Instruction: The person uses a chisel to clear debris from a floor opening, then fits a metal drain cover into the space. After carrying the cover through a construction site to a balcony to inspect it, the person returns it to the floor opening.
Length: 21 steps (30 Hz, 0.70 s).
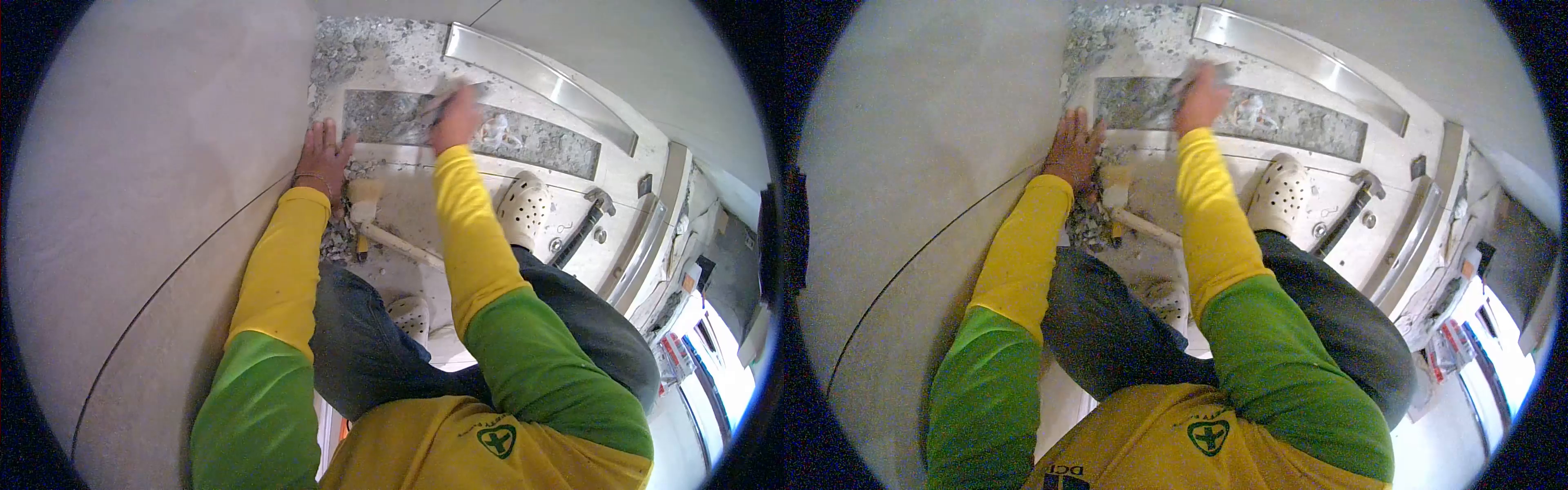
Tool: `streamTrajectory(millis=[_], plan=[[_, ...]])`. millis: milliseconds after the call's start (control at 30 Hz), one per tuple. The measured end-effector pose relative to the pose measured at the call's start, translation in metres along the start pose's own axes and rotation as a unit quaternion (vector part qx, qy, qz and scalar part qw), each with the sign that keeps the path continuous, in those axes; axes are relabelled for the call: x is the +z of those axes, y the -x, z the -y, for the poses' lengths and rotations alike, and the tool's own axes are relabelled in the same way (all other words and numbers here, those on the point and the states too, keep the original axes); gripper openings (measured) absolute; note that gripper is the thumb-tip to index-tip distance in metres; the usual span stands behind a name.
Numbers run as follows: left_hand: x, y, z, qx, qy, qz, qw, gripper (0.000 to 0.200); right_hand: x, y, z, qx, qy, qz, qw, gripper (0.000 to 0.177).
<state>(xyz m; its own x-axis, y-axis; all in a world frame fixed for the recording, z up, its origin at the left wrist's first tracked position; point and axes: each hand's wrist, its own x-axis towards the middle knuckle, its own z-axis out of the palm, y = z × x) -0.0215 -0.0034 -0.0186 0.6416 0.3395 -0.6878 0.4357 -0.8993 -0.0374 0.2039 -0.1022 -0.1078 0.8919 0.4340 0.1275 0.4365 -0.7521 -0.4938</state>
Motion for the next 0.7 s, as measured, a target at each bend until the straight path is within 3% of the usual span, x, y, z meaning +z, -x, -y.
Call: streamTrajectory(millis=[33,67,100,133,200,267,300,333,400,500,567,600,633,667,700], plan=[[0.004,-0.003,0.000,0.001,0.008,-0.015,1.000,0.139,0.001,0.006,0.022,0.235,-0.324,0.027,0.916,0.035],[-0.002,-0.005,-0.002,0.003,0.008,-0.021,1.000,0.139,0.003,0.006,0.032,0.425,-0.597,0.053,0.678,0.035],[-0.005,-0.004,-0.001,-0.002,0.012,-0.026,1.000,0.139,-0.004,0.002,0.028,0.354,-0.588,0.132,0.715,0.042],[-0.003,0.001,-0.003,-0.002,0.015,-0.021,1.000,0.138,-0.008,-0.006,0.025,0.361,-0.586,0.129,0.713,0.042],[-0.006,0.005,-0.003,0.005,0.023,-0.012,1.000,0.139,0.009,-0.053,0.009,0.249,-0.708,0.089,0.655,0.020],[-0.008,0.004,-0.004,0.008,0.030,-0.010,0.999,0.139,-0.012,-0.112,0.003,0.083,-0.592,0.090,0.797,0.025],[-0.008,0.002,-0.003,0.008,0.031,-0.011,0.999,0.140,-0.055,-0.127,0.009,-0.060,-0.409,0.139,0.900,0.029],[-0.008,0.002,-0.002,0.009,0.032,-0.012,0.999,0.141,-0.100,-0.140,0.018,-0.198,-0.198,0.178,0.944,0.033],[-0.011,0.002,-0.004,0.008,0.028,-0.008,1.000,0.141,-0.141,-0.167,0.028,0.058,-0.242,0.309,0.918,0.040],[-0.003,0.000,-0.002,0.011,0.028,-0.004,1.000,0.142,-0.211,-0.165,-0.008,-0.144,0.003,0.297,0.944,0.051],[-0.004,-0.002,-0.001,0.022,0.028,-0.013,0.999,0.142,-0.257,-0.148,-0.049,-0.102,0.041,0.331,0.937,0.058],[-0.005,0.001,-0.003,0.013,0.027,-0.004,1.000,0.143,-0.287,-0.135,-0.055,0.014,0.090,0.423,0.901,0.090],[-0.009,0.003,-0.005,0.003,0.026,0.004,1.000,0.143,-0.297,-0.118,-0.091,0.009,0.093,0.378,0.921,0.084],[-0.015,0.004,-0.005,0.006,0.022,-0.002,1.000,0.143,-0.300,-0.103,-0.148,-0.144,0.081,0.400,0.901,0.076],[-0.020,0.006,-0.006,0.003,0.031,0.017,0.999,0.144,-0.322,-0.076,-0.122,0.168,0.052,0.375,0.910,0.073]])
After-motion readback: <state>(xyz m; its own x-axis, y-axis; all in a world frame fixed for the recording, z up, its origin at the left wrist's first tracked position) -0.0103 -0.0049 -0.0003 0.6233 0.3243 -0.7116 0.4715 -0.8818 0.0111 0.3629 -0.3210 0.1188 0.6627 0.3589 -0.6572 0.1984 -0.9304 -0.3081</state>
